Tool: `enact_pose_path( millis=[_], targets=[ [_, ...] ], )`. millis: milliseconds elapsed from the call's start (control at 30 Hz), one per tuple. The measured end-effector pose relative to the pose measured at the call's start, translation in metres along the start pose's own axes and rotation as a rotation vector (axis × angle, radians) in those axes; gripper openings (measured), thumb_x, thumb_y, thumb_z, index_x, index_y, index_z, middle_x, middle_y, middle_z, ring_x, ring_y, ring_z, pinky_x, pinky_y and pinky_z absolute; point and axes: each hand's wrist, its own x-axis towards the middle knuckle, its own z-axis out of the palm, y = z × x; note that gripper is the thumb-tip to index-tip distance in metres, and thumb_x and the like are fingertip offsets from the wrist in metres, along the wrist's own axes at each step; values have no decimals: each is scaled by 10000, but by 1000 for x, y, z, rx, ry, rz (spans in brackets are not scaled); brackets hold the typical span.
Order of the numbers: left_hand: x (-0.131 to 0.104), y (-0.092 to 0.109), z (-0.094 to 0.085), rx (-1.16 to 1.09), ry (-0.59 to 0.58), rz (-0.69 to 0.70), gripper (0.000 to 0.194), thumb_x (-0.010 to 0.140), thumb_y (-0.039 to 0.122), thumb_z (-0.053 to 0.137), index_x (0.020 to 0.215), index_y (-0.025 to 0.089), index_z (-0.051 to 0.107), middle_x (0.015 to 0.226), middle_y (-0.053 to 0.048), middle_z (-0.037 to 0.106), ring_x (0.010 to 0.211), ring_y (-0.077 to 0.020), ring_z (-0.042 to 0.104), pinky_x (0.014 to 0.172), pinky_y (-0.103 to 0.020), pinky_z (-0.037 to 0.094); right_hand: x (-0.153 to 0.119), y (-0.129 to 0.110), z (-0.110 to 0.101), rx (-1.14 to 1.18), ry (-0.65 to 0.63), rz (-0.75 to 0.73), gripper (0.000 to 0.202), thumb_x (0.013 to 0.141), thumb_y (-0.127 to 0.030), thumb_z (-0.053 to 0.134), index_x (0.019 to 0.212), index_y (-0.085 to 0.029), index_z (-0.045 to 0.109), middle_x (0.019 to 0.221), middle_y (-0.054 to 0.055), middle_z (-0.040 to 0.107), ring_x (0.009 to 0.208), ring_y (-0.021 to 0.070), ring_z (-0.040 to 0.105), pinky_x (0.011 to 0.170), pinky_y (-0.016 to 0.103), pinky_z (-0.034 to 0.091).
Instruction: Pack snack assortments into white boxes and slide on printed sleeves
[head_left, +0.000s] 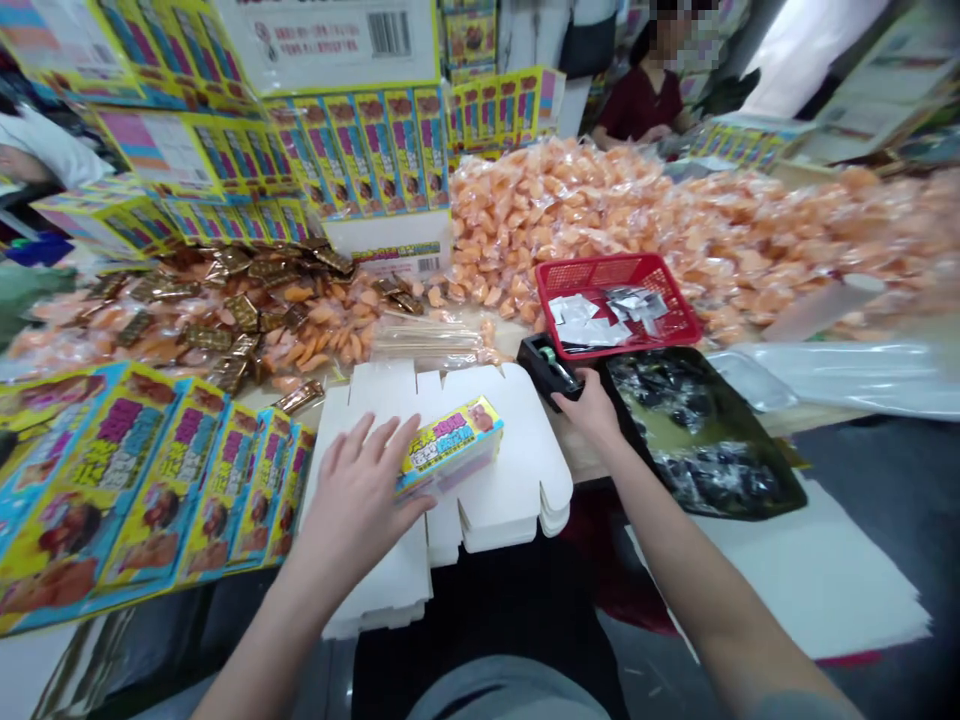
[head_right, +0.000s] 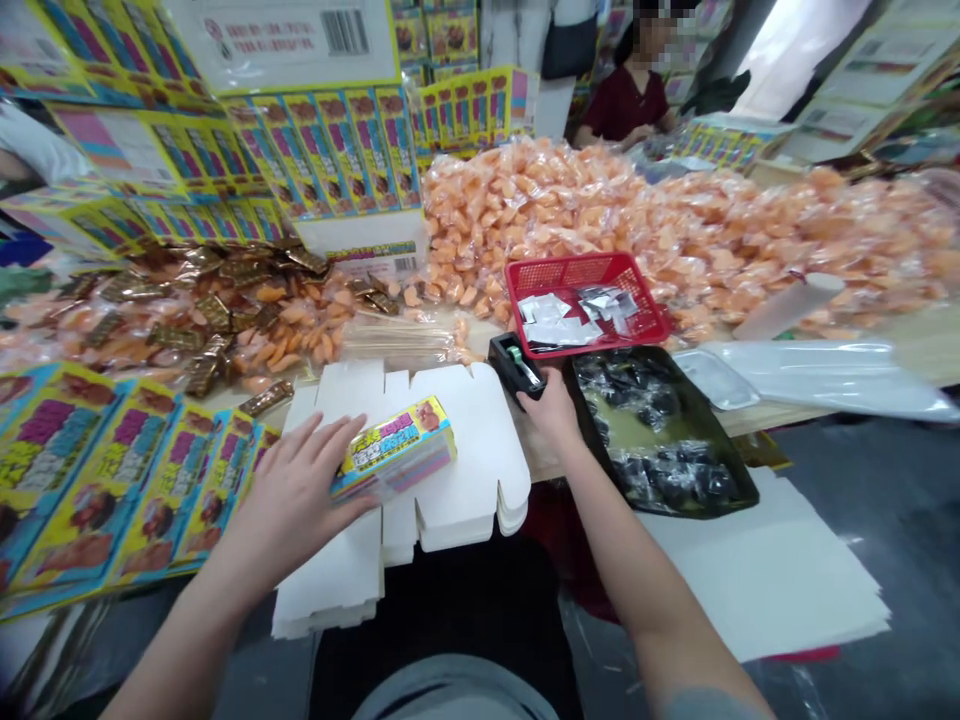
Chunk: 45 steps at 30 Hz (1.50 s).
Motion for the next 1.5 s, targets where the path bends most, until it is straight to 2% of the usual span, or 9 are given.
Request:
enact_pose_path(
  millis=[133,267,700,833,900,1000,1167,1300,1500],
  targets=[
    [-7,-20,5,-35,-138,-62,582,935,359,508,1462,207,313,1165,-108,608,1031,-282,580,858,-391,461,20,-12,-29,173,-244,266,341,687,-472,711,811,-166,627,873,115,681,839,265,637,713,398,546],
    [-1,-20,10,-14,-129,-71,585,936,368,507,1464,202,317,1142,-111,601,990,-283,581,835,-383,466,28,-25,-38,328,-299,311,197,665,-329,721,693,-172,606,723,66,651,693,214,617,601,375,559],
    [-3,-21,21,-88,40,-24,608,893,358,574,1436,206,346,1136,-122,575,965,-284,581,823,-410,490,-27,28,8,636,151,157,251,615,-407,663,621,-197,526,793,-3,599,766,135,562,719,272,499],
    [-17,-27,17,-241,267,111,386,828,300,652,1177,173,550,1190,-148,506,1133,-303,505,948,-459,448,-68,16,2,607,126,105,275,690,-456,660,726,-187,613,827,8,619,774,139,569,684,264,488],
    [-28,-29,17,-243,356,194,221,834,213,641,1054,208,614,1136,-103,551,1125,-274,509,962,-452,430,-99,1,-4,546,-15,21,286,733,-452,675,836,-184,675,763,1,624,674,125,560,615,260,481],
    [-40,-30,23,-184,502,235,276,835,118,647,1082,242,648,977,-46,618,958,-197,569,884,-374,473,-145,-33,-4,459,-276,-123,312,791,-422,673,995,-189,712,710,-8,631,585,109,541,570,265,478],
    [-46,-26,39,-272,674,222,325,800,45,677,1084,199,649,940,-48,642,939,-172,608,883,-335,528,-198,-96,38,619,-606,-116,711,790,-402,671,1430,-190,444,664,-37,633,605,139,590,580,296,513],
    [-48,-26,41,-408,709,219,278,786,36,683,1021,180,643,934,-50,656,990,-179,625,917,-340,533,-213,-119,69,662,-579,-61,827,779,-410,680,1478,-126,344,657,-34,646,601,144,590,600,307,516],
    [-54,-31,38,-391,647,261,357,846,116,596,1192,201,626,1004,-77,624,1027,-202,596,919,-363,514,-215,-121,77,582,-535,-62,809,777,-411,659,1462,-104,358,650,-39,630,624,156,605,614,311,504]
  ],
)
